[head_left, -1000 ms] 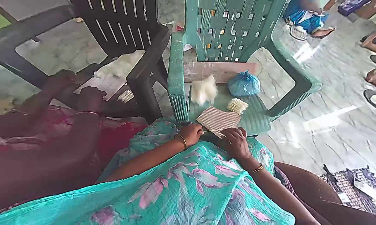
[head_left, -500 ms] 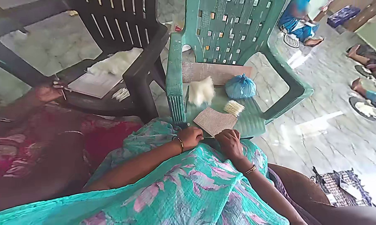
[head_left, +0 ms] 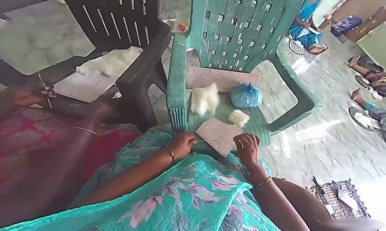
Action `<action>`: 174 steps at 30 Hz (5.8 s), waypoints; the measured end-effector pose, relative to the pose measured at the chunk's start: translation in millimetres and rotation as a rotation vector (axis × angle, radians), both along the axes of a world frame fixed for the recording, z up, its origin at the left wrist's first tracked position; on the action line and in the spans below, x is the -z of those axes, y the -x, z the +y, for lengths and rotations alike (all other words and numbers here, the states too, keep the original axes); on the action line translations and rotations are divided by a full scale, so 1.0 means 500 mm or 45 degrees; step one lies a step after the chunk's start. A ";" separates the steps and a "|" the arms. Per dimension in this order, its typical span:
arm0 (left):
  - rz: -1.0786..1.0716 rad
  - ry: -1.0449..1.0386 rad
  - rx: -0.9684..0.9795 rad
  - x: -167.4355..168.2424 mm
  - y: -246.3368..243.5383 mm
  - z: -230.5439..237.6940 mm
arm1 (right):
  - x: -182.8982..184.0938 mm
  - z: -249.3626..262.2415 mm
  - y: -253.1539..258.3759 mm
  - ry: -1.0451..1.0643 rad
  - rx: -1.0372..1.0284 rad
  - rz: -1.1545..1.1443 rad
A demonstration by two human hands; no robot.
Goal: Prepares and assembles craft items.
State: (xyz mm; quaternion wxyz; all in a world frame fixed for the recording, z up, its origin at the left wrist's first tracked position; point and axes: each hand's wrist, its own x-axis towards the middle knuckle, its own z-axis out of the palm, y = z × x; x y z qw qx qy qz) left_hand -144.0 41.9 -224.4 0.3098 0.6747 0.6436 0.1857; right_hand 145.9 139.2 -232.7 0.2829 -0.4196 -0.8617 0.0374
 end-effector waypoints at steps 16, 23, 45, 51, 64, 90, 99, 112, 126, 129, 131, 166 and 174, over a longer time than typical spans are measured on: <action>-0.135 -0.262 -0.028 0.083 0.039 -0.018 | -0.035 0.285 0.036 0.529 0.533 -0.156; -0.099 -0.257 0.043 0.090 0.032 0.001 | -0.088 0.298 0.028 0.392 0.409 -0.024; -0.135 -0.033 0.106 0.073 0.035 0.022 | -0.024 0.267 0.281 0.870 0.305 -0.135; -0.139 -0.037 0.104 0.073 0.034 0.021 | -0.060 0.249 0.243 0.952 0.294 0.040; -0.126 -0.150 0.047 0.088 0.028 0.015 | -0.046 0.242 0.232 0.951 0.222 0.006; 0.064 -0.415 0.012 0.128 0.023 0.016 | -0.096 0.177 0.160 0.788 0.279 0.523; -0.279 -0.546 -0.222 0.108 -0.003 0.002 | -0.042 0.086 0.112 0.993 0.151 1.336; -0.880 -0.022 -0.622 -0.057 -0.101 0.053 | -0.005 -0.009 0.129 1.052 -0.224 1.110; -0.924 0.031 -0.625 -0.044 -0.124 0.070 | 0.005 -0.009 0.125 1.236 -0.331 1.235; -0.933 0.032 -0.597 -0.041 -0.121 0.068 | 0.007 0.006 0.122 1.281 -0.320 1.199; -0.921 0.042 -0.600 -0.044 -0.121 0.066 | 0.012 0.008 0.123 1.249 -0.303 1.212; -0.942 0.198 -0.575 -0.018 -0.120 0.080 | 0.015 0.028 0.123 1.271 -0.257 1.056; -0.990 0.264 -0.604 -0.021 -0.122 0.076 | 0.015 0.031 0.126 1.180 -0.144 1.124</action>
